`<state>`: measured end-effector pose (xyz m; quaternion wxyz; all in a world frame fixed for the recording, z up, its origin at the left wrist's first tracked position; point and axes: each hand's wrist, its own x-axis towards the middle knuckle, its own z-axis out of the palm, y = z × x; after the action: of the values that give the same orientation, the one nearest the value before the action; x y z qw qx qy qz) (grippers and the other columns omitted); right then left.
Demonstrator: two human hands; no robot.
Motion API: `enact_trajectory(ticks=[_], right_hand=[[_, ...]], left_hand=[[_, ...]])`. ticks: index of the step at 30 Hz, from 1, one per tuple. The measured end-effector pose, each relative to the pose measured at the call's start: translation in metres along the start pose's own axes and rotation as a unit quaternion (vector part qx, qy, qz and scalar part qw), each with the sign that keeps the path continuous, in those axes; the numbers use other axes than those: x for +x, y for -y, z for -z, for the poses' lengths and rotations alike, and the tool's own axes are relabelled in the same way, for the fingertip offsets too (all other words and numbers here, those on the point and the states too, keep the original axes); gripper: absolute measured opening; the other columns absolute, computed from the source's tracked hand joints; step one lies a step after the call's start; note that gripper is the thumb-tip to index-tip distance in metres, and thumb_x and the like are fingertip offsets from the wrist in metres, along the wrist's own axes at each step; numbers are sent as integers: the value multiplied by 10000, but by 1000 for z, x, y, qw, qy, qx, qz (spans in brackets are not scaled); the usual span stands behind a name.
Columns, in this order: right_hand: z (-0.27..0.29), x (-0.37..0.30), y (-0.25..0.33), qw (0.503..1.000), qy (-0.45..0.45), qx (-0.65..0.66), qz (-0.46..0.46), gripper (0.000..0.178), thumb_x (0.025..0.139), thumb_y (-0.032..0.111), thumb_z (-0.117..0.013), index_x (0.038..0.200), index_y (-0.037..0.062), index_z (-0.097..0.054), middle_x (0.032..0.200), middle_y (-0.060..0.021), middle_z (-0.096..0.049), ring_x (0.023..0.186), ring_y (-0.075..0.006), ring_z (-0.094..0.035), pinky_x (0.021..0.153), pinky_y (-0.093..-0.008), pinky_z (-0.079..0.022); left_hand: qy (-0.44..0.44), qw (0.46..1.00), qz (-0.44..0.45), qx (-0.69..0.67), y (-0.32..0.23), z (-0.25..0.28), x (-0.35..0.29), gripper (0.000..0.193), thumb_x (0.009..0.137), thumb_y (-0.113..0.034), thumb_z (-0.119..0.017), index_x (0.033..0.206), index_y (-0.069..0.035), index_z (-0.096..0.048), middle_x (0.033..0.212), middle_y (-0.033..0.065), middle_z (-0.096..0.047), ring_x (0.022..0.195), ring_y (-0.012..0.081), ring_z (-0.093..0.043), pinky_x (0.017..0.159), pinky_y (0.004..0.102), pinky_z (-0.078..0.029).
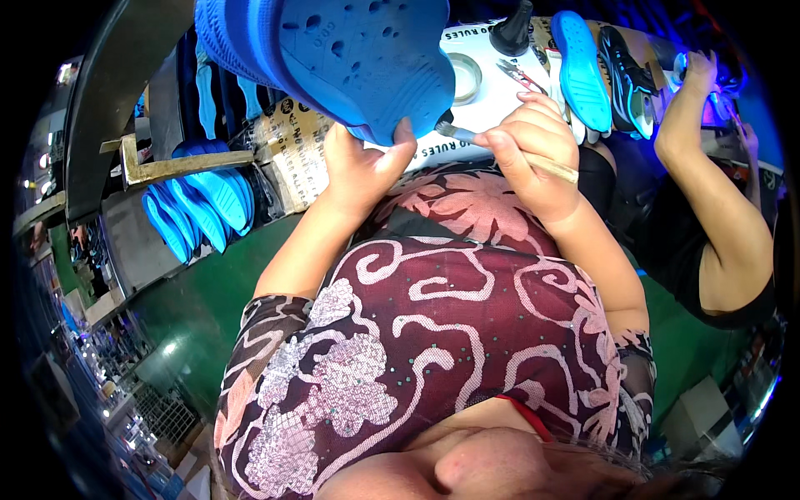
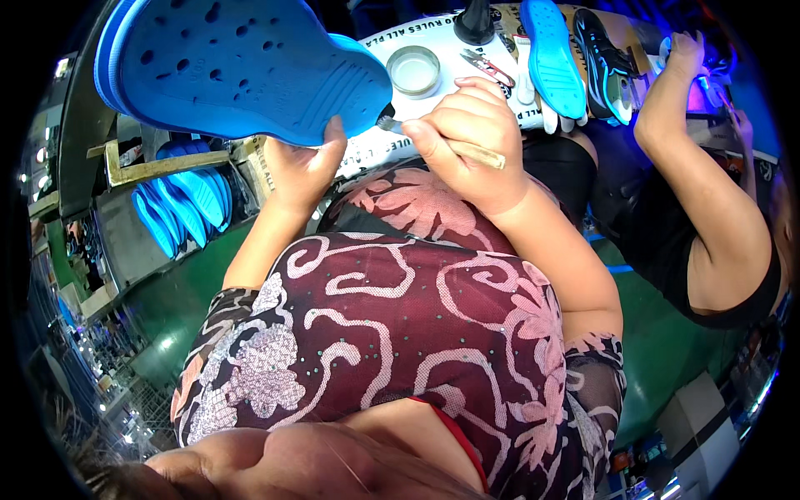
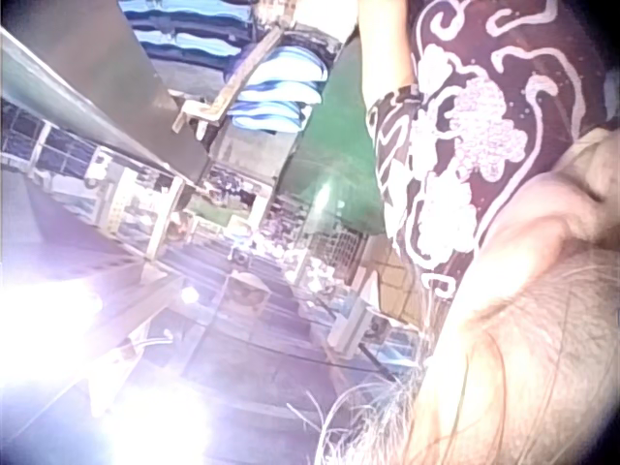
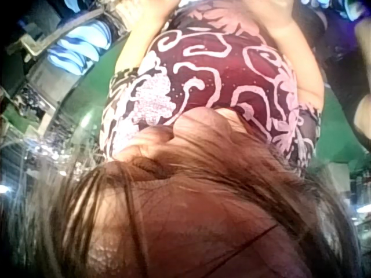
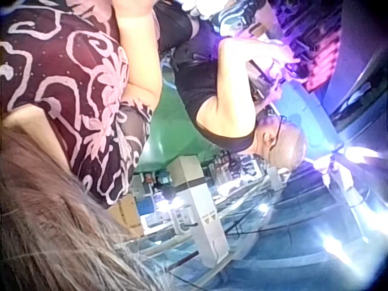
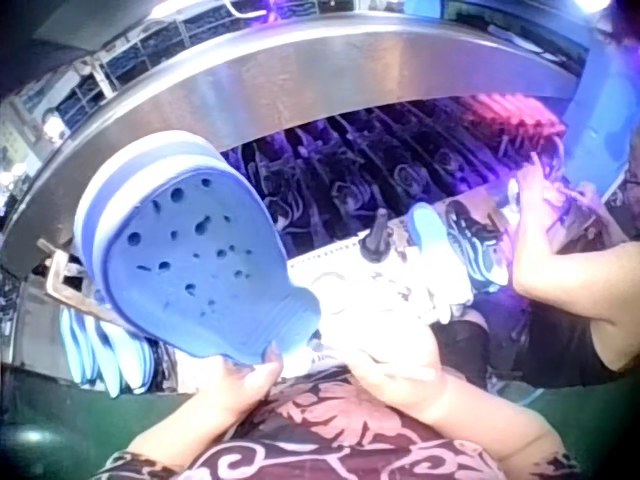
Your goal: The person applies glue to the inner surface of blue shoe soles using a small brush. The person repeatedly dips the brush into a container of adhesive, paints the liquid onto a sole, and then places the finished component onto a stack.
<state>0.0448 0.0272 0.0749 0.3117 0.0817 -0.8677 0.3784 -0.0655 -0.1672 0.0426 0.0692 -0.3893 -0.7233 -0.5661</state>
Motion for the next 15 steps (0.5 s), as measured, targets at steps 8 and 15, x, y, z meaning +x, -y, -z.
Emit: enact_trajectory(ticks=[8, 15], right_hand=[[9, 2, 3, 998, -32, 36, -27, 231, 834, 173, -624, 634, 61, -643, 582, -49, -570, 574, -221, -541, 742, -353, -418], [9, -1, 8, 998, -16, -45, 45, 204, 784, 167, -667, 614, 68, -616, 582, -38, -561, 571, -210, -533, 757, -348, -410]], left_hand=[[-23, 998, -61, 17, 4, -4, 2, 338, 687, 34, -658, 1012, 8, -570, 896, 112, -637, 753, 197, -640, 668, 284, -502], [-39, 997, -61, -13, -7, -4, 4, 336, 697, 34, -656, 1023, 15, -576, 945, 121, -631, 828, 209, -636, 732, 294, -498]])
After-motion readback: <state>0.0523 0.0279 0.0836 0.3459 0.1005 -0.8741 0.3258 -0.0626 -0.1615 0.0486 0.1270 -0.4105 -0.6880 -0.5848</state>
